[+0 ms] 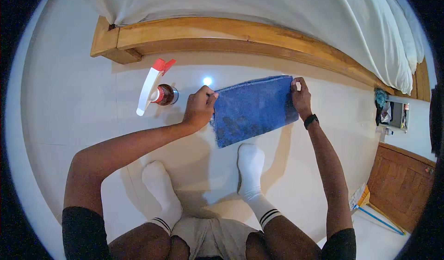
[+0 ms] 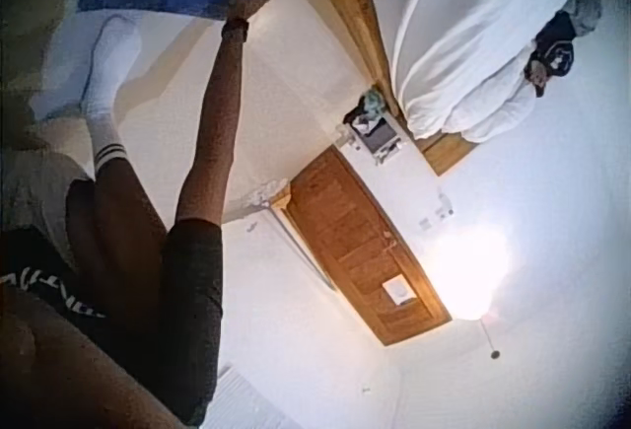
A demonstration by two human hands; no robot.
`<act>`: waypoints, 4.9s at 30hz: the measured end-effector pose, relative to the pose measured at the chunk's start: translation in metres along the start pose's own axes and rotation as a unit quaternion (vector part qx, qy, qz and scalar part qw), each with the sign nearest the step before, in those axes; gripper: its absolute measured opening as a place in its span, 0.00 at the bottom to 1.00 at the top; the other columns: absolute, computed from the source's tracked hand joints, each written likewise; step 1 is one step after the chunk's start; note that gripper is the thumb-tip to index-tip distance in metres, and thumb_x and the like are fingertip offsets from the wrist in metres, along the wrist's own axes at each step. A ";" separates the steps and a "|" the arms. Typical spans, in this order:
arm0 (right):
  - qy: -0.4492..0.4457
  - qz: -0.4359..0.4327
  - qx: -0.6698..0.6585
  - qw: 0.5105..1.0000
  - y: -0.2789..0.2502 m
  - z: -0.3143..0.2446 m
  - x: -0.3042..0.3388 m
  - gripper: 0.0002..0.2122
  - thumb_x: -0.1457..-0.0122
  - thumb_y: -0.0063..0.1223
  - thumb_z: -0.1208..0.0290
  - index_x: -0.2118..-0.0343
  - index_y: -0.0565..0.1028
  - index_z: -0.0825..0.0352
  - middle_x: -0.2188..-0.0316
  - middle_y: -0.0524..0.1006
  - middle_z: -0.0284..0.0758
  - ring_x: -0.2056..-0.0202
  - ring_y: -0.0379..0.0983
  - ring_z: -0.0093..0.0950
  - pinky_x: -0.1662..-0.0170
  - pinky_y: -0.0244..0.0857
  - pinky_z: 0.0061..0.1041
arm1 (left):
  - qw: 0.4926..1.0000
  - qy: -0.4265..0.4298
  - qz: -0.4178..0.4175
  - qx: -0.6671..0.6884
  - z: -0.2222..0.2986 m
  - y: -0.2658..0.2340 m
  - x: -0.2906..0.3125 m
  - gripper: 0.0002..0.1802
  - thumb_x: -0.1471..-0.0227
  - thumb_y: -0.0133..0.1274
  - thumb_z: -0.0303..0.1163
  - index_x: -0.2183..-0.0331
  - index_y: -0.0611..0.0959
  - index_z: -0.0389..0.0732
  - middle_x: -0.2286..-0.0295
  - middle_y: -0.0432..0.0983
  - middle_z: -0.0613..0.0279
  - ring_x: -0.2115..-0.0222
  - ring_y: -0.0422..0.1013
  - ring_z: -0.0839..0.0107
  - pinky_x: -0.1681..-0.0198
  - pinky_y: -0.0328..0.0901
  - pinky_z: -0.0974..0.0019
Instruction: The person sits on the floor and cleans the wooden frame of a bed using a spray bottle and a blue cloth. They repeatedly spray the wood and wipe it down, moving along the length of the frame.
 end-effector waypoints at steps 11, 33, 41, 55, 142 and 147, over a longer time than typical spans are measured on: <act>0.066 0.014 0.069 0.995 0.000 0.006 -0.014 0.11 0.34 0.47 0.54 0.59 0.72 0.55 0.75 0.79 0.48 0.68 0.78 0.49 0.65 0.69 0.46 | 0.999 0.021 0.032 -0.009 -0.001 0.000 0.002 0.12 0.41 0.53 0.34 0.69 0.72 0.36 0.85 0.72 0.51 0.83 0.71 0.52 0.76 0.64 0.51; 0.039 0.060 0.003 0.997 -0.001 -0.018 -0.024 0.18 0.46 0.64 0.50 0.62 0.80 0.59 0.67 0.83 0.40 0.64 0.81 0.39 0.58 0.73 0.36 | 0.990 0.105 0.077 -0.052 0.014 0.003 0.017 0.10 0.40 0.53 0.30 0.70 0.71 0.36 0.86 0.73 0.54 0.85 0.74 0.62 0.80 0.65 0.58; 0.027 0.062 0.018 0.998 0.001 -0.027 -0.027 0.15 0.44 0.62 0.52 0.63 0.79 0.59 0.68 0.83 0.40 0.64 0.81 0.40 0.59 0.72 0.37 | 0.991 0.099 0.079 -0.035 0.012 0.001 0.022 0.10 0.39 0.51 0.31 0.69 0.69 0.38 0.86 0.72 0.53 0.85 0.73 0.62 0.80 0.64 0.58; -0.068 0.077 0.025 0.994 0.001 -0.048 -0.033 0.14 0.40 0.55 0.52 0.61 0.75 0.57 0.68 0.82 0.41 0.63 0.80 0.44 0.61 0.72 0.42 | 0.988 0.107 0.103 -0.044 0.017 0.001 0.028 0.10 0.38 0.51 0.31 0.68 0.68 0.38 0.86 0.72 0.53 0.84 0.75 0.59 0.81 0.65 0.56; -0.153 -0.209 -0.027 0.965 -0.022 -0.157 0.059 0.10 0.43 0.58 0.70 0.61 0.78 0.69 0.69 0.81 0.41 0.72 0.81 0.33 0.67 0.75 0.31 | 0.866 0.270 -0.176 -0.382 0.040 0.009 0.108 0.41 0.42 0.50 0.52 0.37 0.60 0.37 0.35 0.48 0.48 0.34 0.46 0.51 0.33 0.43 0.47; -0.235 -0.249 0.029 0.939 -0.001 -0.188 0.107 0.10 0.42 0.55 0.67 0.61 0.77 0.67 0.67 0.80 0.44 0.65 0.78 0.42 0.61 0.74 0.38 | 0.993 0.045 -0.076 -0.078 0.048 0.017 0.094 0.32 0.41 0.54 0.45 0.43 0.68 0.35 0.46 0.68 0.48 0.47 0.68 0.58 0.47 0.65 0.56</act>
Point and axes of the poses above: each hand's wrist, its own x-axis away from the middle knuckle, its own y-axis out of the palm, z = x × y, the point moved 8 cm from there along -x, towards the middle knuckle
